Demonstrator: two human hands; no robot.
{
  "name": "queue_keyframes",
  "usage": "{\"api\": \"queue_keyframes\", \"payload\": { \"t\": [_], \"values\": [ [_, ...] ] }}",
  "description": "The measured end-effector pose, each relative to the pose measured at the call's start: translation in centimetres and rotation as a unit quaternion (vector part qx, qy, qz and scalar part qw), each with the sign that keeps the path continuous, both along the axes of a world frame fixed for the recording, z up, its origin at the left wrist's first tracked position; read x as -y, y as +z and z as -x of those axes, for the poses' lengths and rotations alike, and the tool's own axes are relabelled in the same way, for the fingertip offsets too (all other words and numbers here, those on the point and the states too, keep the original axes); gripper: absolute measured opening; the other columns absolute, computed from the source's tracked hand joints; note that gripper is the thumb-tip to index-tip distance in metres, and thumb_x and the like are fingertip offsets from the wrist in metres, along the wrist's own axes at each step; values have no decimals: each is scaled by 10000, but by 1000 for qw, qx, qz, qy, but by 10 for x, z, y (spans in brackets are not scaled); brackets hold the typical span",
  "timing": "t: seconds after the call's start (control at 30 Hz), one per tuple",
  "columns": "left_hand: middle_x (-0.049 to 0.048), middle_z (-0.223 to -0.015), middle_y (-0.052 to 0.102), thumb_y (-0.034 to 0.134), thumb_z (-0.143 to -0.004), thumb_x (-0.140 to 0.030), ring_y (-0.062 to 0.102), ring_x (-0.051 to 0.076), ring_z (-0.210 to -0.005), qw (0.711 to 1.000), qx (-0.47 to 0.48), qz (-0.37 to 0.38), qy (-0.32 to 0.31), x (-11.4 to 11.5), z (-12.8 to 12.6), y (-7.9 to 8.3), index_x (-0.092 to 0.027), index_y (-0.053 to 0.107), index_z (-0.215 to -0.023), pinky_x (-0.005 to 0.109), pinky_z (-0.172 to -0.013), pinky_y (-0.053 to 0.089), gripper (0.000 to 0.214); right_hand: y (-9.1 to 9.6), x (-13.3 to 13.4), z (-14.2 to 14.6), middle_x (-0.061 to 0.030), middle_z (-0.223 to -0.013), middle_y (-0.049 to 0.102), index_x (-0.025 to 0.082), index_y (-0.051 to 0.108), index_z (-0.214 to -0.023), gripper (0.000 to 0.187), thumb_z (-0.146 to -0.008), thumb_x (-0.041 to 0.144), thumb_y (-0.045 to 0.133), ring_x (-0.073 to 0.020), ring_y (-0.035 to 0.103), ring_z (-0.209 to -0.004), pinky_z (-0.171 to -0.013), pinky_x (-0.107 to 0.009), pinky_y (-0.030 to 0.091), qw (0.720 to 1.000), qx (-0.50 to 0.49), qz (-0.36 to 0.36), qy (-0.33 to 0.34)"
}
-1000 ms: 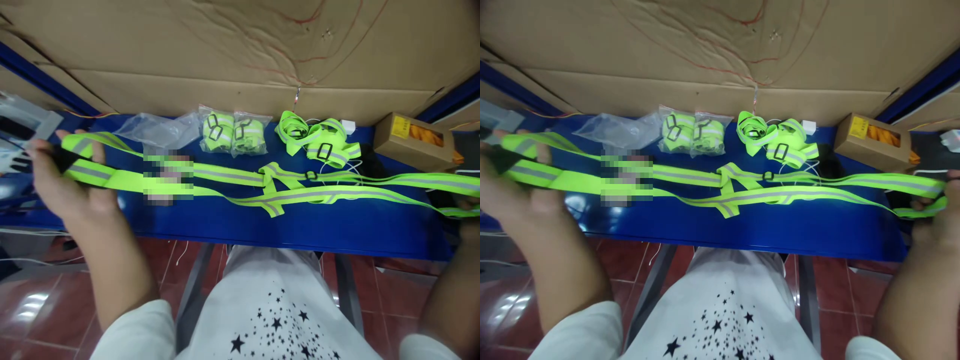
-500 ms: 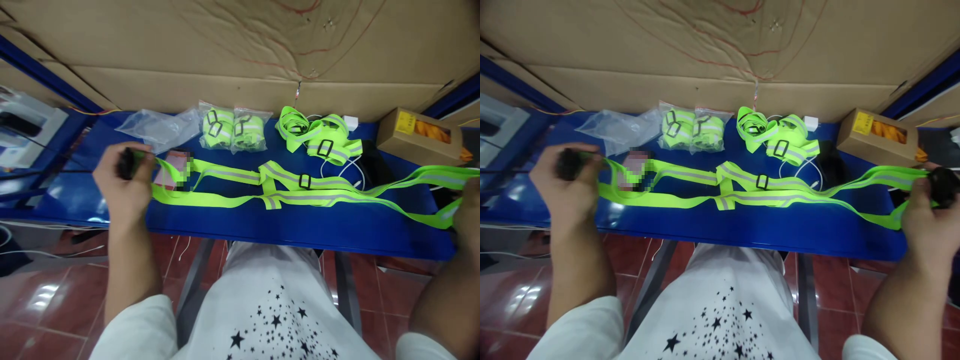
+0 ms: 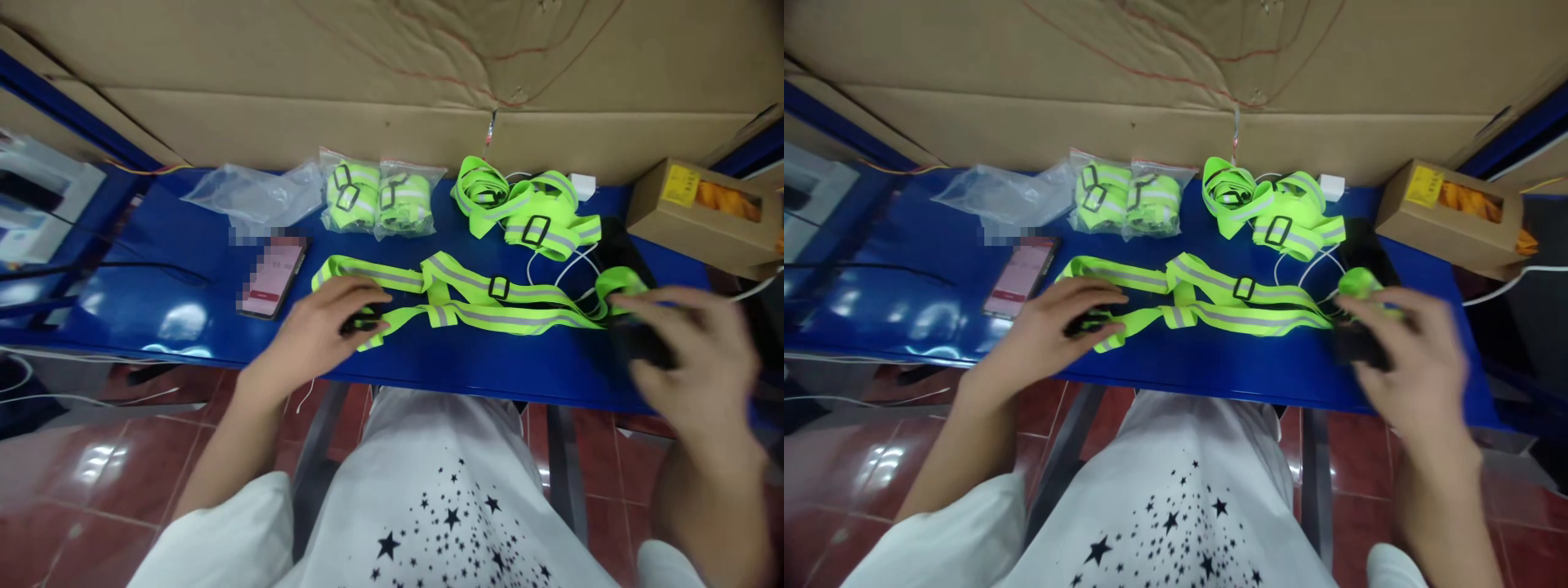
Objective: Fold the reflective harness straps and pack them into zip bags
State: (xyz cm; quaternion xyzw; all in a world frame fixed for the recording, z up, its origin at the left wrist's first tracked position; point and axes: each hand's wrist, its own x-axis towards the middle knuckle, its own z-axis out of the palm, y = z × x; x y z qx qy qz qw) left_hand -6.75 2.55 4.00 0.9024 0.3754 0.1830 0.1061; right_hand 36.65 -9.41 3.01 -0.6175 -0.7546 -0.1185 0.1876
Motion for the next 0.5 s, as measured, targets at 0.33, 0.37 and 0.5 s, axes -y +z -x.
{"api": "queue_keyframes", "payload": {
  "t": [0.33,0.37,0.5],
  "values": [
    [94,-1096,738,619,-889,-187,674,293,-966,967,-125,-215,61,-3,-1,-26,-233,702,-1000,416,-751,517,146,-47,-30,41,-141,-1321,619,212,638,-1400,517,-888,144,660,-350,651,-1159,-919,-496,584,983,15,139,121],
    [91,-1083,741,623,-887,-201,672,293,-958,957,-102,-257,83,-4,3,-29,-252,704,-1001,421,-744,500,150,-48,-29,39,-138,-1324,620,218,638,-1403,530,-880,135,664,-351,653,-1158,-909,-494,590,983,12,140,120],
    [104,-1008,739,638,-871,-220,672,298,-952,938,-32,-307,155,-7,16,-48,-289,713,-1008,458,-765,468,170,-51,-27,39,-134,-1283,637,224,661,-1380,522,-869,119,661,-354,669,-1133,-865,-496,611,985,-8,121,123]
  ]
}}
